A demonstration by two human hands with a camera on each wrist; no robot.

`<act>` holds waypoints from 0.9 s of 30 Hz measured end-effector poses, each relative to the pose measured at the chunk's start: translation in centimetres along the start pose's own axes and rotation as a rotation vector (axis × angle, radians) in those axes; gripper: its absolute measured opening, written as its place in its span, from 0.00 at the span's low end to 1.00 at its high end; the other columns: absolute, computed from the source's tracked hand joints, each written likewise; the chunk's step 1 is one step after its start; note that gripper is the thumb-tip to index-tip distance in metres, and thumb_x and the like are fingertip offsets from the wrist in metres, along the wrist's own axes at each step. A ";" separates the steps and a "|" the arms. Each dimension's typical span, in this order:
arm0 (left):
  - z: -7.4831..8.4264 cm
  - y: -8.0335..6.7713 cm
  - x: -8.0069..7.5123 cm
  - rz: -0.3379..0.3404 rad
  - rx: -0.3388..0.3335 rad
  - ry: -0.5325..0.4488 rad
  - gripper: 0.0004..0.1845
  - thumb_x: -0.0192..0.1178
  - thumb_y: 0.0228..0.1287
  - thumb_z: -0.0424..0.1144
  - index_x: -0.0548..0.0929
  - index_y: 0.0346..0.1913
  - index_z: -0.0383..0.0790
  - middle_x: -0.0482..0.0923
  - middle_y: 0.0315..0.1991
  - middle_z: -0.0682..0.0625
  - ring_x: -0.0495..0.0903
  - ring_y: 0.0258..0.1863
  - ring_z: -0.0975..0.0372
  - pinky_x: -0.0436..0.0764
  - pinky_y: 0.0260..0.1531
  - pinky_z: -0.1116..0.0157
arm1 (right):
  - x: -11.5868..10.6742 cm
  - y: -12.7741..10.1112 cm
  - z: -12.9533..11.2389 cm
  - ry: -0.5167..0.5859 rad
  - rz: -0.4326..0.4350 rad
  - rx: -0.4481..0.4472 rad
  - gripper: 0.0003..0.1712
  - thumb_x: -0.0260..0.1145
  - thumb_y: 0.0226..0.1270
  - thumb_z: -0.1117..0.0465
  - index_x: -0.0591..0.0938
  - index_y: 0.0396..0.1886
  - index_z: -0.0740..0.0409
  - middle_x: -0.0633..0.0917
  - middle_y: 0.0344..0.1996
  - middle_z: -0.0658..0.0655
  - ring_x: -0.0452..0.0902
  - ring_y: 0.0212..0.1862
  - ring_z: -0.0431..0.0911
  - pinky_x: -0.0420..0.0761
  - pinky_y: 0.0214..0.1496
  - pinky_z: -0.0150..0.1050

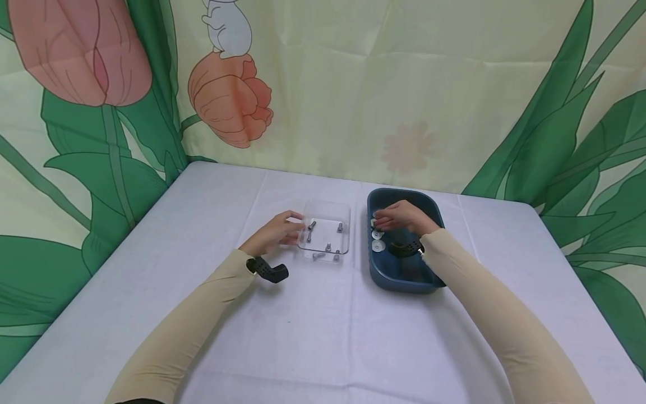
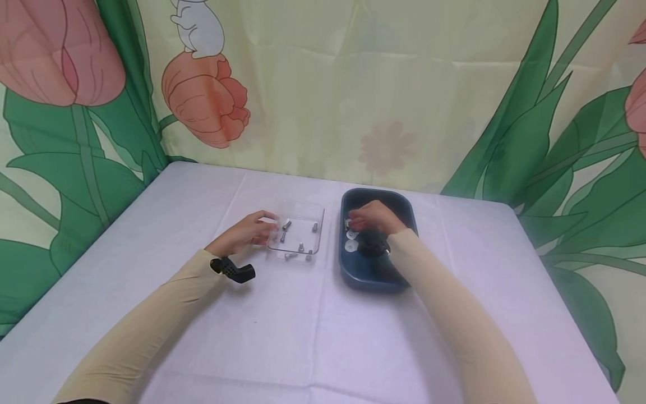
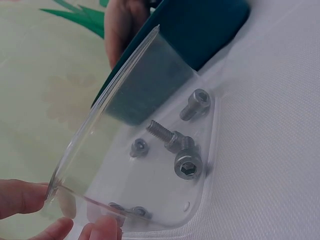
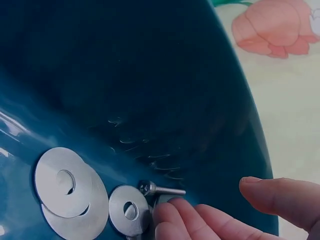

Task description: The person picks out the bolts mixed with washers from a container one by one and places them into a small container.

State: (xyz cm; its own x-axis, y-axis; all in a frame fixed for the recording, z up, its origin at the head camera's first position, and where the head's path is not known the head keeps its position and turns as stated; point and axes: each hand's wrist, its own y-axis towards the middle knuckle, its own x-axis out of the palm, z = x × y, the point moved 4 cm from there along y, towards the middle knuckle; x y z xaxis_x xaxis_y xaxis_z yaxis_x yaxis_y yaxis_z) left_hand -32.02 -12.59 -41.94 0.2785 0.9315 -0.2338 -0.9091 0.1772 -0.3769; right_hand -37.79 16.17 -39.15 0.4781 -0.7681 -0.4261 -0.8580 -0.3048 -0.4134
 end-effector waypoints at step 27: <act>-0.1 0.1 -0.1 0.009 -0.005 -0.001 0.23 0.52 0.69 0.39 0.65 0.64 0.39 0.71 0.55 0.40 0.77 0.48 0.56 0.80 0.39 0.71 | 0.8 1.2 -0.2 -0.031 -0.038 0.075 0.22 0.51 0.73 0.60 0.74 0.55 0.75 0.86 0.39 0.62 0.85 0.35 0.42 0.81 0.52 0.41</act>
State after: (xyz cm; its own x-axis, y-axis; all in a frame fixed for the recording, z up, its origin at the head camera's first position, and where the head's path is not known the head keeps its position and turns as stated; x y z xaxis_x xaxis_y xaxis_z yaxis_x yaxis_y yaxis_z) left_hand -32.13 -12.70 -42.03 0.2704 0.9333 -0.2364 -0.9101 0.1676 -0.3791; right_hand -38.46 15.13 -39.81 0.5164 -0.7384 -0.4336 -0.8235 -0.2894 -0.4879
